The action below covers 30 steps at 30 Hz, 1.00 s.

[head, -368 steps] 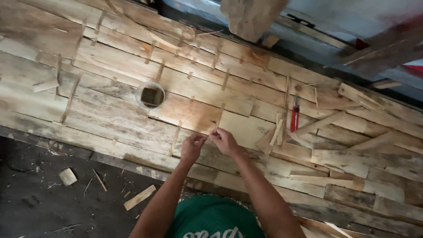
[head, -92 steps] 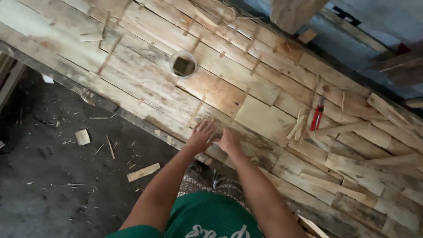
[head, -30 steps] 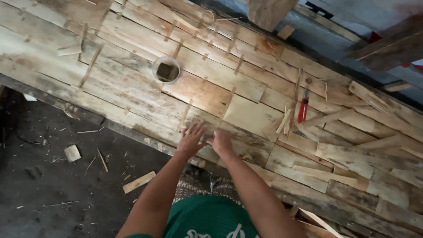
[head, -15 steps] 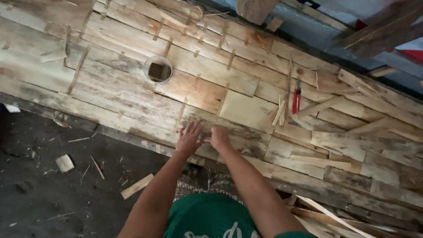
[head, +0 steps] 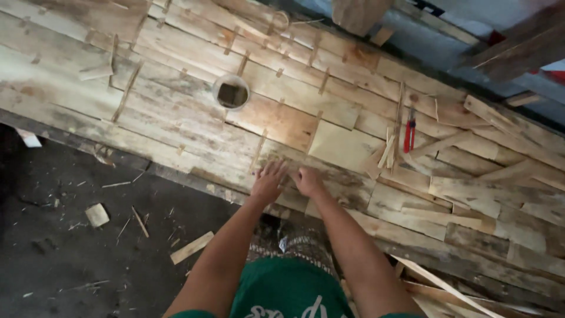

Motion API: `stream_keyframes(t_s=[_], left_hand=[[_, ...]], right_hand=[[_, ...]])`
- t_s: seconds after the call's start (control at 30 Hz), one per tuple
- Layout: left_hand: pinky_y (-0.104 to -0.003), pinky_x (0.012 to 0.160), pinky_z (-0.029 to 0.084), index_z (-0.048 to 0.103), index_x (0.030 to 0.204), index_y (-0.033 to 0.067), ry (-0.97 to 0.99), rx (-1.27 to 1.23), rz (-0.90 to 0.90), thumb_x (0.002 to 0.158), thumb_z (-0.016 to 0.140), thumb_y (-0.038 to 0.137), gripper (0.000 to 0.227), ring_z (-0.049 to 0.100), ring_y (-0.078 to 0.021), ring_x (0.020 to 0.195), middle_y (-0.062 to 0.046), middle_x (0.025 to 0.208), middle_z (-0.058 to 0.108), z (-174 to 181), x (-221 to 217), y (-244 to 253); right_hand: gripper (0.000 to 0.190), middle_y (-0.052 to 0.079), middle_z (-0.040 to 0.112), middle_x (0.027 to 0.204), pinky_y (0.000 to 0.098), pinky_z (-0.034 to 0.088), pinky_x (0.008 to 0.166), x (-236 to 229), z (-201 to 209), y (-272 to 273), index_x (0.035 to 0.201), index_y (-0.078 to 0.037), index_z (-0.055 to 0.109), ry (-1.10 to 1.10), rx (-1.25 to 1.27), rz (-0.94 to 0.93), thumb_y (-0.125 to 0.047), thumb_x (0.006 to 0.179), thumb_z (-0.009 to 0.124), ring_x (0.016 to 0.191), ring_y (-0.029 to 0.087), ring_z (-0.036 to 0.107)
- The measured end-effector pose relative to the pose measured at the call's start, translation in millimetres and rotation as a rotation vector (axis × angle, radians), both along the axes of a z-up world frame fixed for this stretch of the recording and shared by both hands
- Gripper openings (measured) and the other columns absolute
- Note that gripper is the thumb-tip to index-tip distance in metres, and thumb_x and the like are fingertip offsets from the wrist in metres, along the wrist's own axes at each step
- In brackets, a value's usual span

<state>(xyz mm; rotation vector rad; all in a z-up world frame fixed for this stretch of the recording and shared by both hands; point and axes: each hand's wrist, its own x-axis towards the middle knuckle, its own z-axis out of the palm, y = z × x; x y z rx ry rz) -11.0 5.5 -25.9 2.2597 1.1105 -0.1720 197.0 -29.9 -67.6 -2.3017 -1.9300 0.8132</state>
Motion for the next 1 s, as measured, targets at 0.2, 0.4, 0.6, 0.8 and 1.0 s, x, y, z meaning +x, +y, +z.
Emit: stream_keyframes(t_s=[0.2,0.4,0.6,0.8,1.0], left_hand=[[-0.054,0.122,0.017,0.025,0.162,0.0268,0.042,-0.011,0.008,0.089,0.075,0.027,0.089,0.008,-0.0269,0.159,0.002,0.174,0.008,13,4,0],[-0.056,0.122,0.019,0.028,0.161,0.0260,0.012,0.011,0.029,0.087,0.078,0.030,0.090,0.013,-0.0276,0.159,0.003,0.174,0.012,11,2,-4],[-0.057,0.119,0.022,0.030,0.160,0.0259,0.008,-0.002,0.037,0.084,0.079,0.032,0.091,0.016,-0.0286,0.156,0.002,0.171,0.015,26,3,1],[-0.057,0.119,0.023,0.039,0.155,0.0273,-0.015,-0.038,0.120,0.086,0.076,0.029,0.078,0.020,-0.0279,0.156,0.002,0.170,0.022,28,9,3],[-0.059,0.119,0.024,0.045,0.152,0.0241,-0.080,-0.036,0.221,0.088,0.073,0.025,0.069,0.021,-0.0281,0.155,0.002,0.169,0.026,22,18,-6]], right_hand=[[0.044,0.021,0.065,0.084,0.0527,0.050,0.068,-10,22,-4,0.089,0.000,0.062,0.055,0.096,-0.010,-0.033,0.074,0.089,0.080,0.040,0.064],[0.052,0.022,0.065,0.085,0.0508,0.050,0.074,-13,37,0,0.088,0.000,0.062,0.082,0.012,-0.048,-0.041,0.074,0.091,0.082,0.039,0.066],[0.047,0.022,0.066,0.079,0.0502,0.052,0.070,-2,29,-2,0.081,-0.001,0.063,0.267,0.094,-0.057,-0.044,0.089,0.077,0.076,0.040,0.067],[0.038,0.023,0.069,0.086,0.0535,0.053,0.074,16,-7,1,0.086,-0.003,0.071,0.231,0.116,0.067,-0.041,0.084,0.078,0.083,0.043,0.067],[0.030,0.021,0.069,0.092,0.0558,0.051,0.078,18,24,9,0.094,-0.005,0.071,0.216,-0.111,0.033,-0.034,0.094,0.068,0.090,0.043,0.066]])
